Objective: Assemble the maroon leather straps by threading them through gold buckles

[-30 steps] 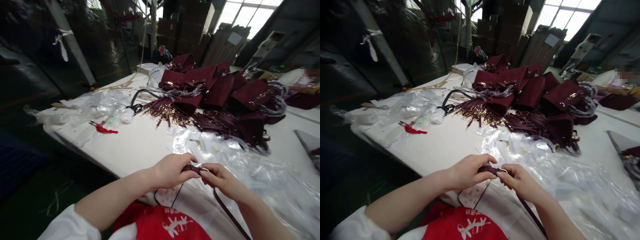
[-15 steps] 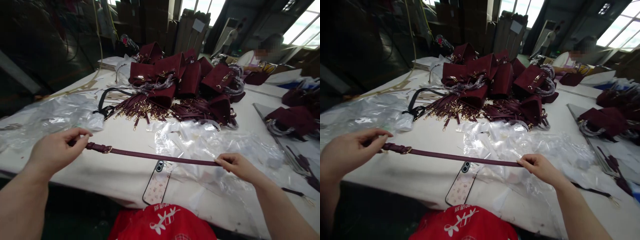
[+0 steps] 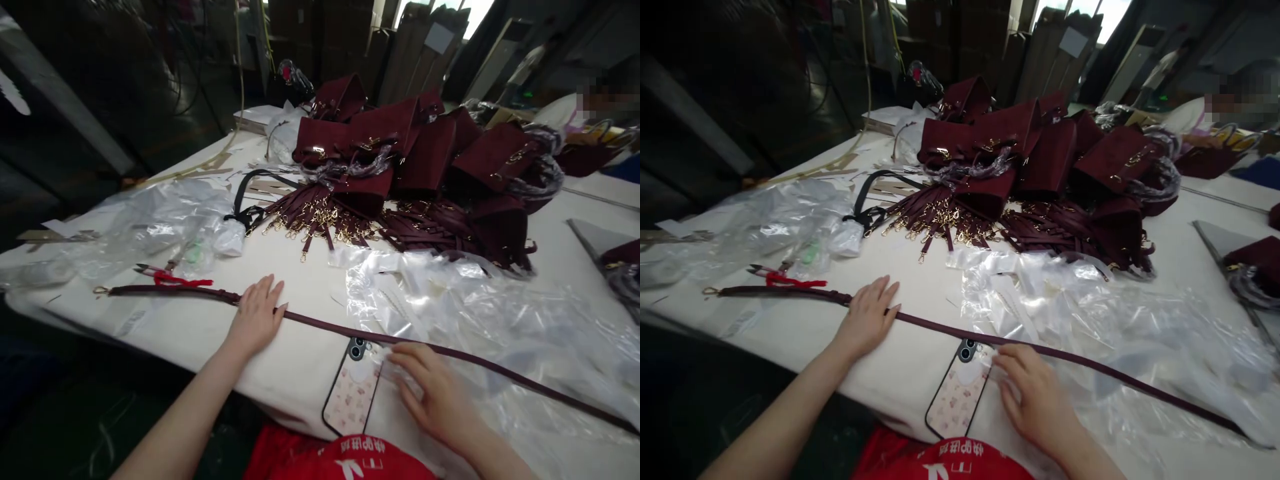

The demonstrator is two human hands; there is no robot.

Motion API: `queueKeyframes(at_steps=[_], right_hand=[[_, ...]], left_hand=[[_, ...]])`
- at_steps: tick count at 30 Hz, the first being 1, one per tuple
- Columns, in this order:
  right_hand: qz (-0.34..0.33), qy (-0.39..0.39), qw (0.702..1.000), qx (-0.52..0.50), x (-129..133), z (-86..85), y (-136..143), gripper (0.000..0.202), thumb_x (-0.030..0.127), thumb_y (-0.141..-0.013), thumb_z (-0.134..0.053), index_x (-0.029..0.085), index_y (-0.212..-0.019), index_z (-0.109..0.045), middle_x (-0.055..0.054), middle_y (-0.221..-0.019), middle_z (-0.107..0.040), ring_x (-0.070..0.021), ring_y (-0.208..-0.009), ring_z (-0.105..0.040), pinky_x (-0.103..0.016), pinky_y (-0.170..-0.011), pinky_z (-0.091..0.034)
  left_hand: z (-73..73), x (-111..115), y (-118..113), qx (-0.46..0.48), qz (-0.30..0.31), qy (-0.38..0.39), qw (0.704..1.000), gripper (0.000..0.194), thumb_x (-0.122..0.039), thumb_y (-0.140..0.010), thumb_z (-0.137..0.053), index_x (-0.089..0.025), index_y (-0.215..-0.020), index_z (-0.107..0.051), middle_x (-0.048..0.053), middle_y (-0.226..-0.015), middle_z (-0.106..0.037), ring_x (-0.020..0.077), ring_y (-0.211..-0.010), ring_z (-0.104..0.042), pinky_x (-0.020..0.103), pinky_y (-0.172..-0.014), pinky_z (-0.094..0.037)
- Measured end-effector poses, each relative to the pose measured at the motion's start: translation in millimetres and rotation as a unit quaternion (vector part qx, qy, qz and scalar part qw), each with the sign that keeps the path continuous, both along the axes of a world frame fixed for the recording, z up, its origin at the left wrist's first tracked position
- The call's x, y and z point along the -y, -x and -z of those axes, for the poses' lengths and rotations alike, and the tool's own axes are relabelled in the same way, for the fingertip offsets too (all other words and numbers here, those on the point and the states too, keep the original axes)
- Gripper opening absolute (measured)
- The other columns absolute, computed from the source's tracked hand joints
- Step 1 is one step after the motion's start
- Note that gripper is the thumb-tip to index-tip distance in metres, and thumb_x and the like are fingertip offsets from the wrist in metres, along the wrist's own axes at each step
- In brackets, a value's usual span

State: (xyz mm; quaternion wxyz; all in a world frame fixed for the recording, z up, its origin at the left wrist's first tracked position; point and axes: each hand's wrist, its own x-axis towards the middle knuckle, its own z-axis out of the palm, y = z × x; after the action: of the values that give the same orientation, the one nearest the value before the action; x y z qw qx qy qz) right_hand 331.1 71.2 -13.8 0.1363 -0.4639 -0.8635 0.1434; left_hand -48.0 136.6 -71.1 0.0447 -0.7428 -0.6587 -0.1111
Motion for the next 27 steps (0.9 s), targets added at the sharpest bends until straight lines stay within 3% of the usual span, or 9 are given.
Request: queueKeyframes(at_steps=[3, 9, 12, 17, 20, 23, 27], right_hand=[[-0.082, -0.033, 0.995, 0.037, 2, 22.6, 24, 0.047, 0.011, -0.085, -0.052, 0.023, -0.130, -0.057, -0.010, -0.141, -0.054, -0.0287, -0.130, -0.049, -0.048, -0.107, -0.044], [0.007, -0.074, 0.995, 0.060, -36, 68.3, -2, 0.033, 0.027, -0.096, -0.050, 0.027, -0.126, -0.062, -0.009, -0.140, -0.057, -0.0296, -0.123, -0.056, -0.051, -0.103, -0.047], [0.023, -0.060, 0.998, 0.018, -44, 70.0, -5, 0.035, 0.029, -0.095, -0.052, 0.029, -0.129, -0.061, -0.008, -0.142, -0.053, -0.0300, -0.126, -0.053, -0.051, -0.105, -0.045], [-0.030, 0.013, 0.999, -0.024, -37, 52.6, -9, 0.047, 0.022, -0.083, -0.055, 0.026, -0.130, -0.058, -0.007, -0.153, -0.040, -0.0323, -0.138, -0.040, -0.052, -0.112, -0.038], [-0.044, 0.030, 0.998, -0.015, -39, 51.2, -12, 0.040, 0.024, -0.083, -0.056, 0.025, -0.123, -0.060, -0.007, -0.154, -0.038, -0.0318, -0.140, -0.037, -0.051, -0.113, -0.038], [-0.028, 0.007, 0.999, -0.015, -47, 61.1, -12, 0.020, 0.031, -0.091, -0.053, 0.027, -0.107, -0.064, -0.006, -0.148, -0.047, -0.0293, -0.136, -0.043, -0.048, -0.109, -0.044], [0.029, -0.049, 0.998, -0.021, -61, 86.5, -16, 0.023, 0.033, -0.094, -0.048, 0.031, -0.110, -0.064, -0.002, -0.141, -0.054, -0.0262, -0.128, -0.053, -0.039, -0.088, -0.059]], left_hand=[[6.2, 2, -5, 0.016, -0.002, 0.004, 1.000, 0.050, -0.038, -0.097, -0.041, -0.010, -0.138, -0.049, 0.018, -0.151, -0.042, 0.0305, -0.140, -0.038, 0.048, -0.116, -0.029], [3.2, 2, 0, 0.025, -0.001, 0.003, 1.000, 0.048, -0.037, -0.097, -0.044, -0.013, -0.137, -0.049, 0.016, -0.151, -0.043, 0.0297, -0.139, -0.039, 0.047, -0.114, -0.033], [2.6, 2, -1, 0.021, -0.007, 0.007, 1.000, 0.046, -0.036, -0.097, -0.044, -0.013, -0.137, -0.049, 0.017, -0.150, -0.043, 0.0306, -0.138, -0.040, 0.048, -0.112, -0.036], [-1.4, 4, -3, 0.030, -0.013, 0.015, 0.999, 0.043, -0.034, -0.098, -0.043, -0.017, -0.136, -0.050, 0.015, -0.149, -0.045, 0.0301, -0.137, -0.043, 0.049, -0.111, -0.039], [-3.2, 5, -4, 0.040, -0.020, 0.012, 0.999, 0.041, -0.034, -0.097, -0.043, -0.018, -0.135, -0.052, 0.014, -0.147, -0.047, 0.0295, -0.136, -0.044, 0.049, -0.111, -0.039], [-3.8, 5, -6, 0.042, -0.027, 0.006, 0.999, 0.041, -0.033, -0.097, -0.042, -0.018, -0.134, -0.052, 0.013, -0.146, -0.049, 0.0288, -0.135, -0.045, 0.049, -0.111, -0.039], [-3.1, 7, -9, 0.037, -0.034, -0.006, 0.999, 0.040, -0.032, -0.097, -0.042, -0.018, -0.134, -0.053, 0.012, -0.144, -0.050, 0.0272, -0.133, -0.046, 0.049, -0.111, -0.040]])
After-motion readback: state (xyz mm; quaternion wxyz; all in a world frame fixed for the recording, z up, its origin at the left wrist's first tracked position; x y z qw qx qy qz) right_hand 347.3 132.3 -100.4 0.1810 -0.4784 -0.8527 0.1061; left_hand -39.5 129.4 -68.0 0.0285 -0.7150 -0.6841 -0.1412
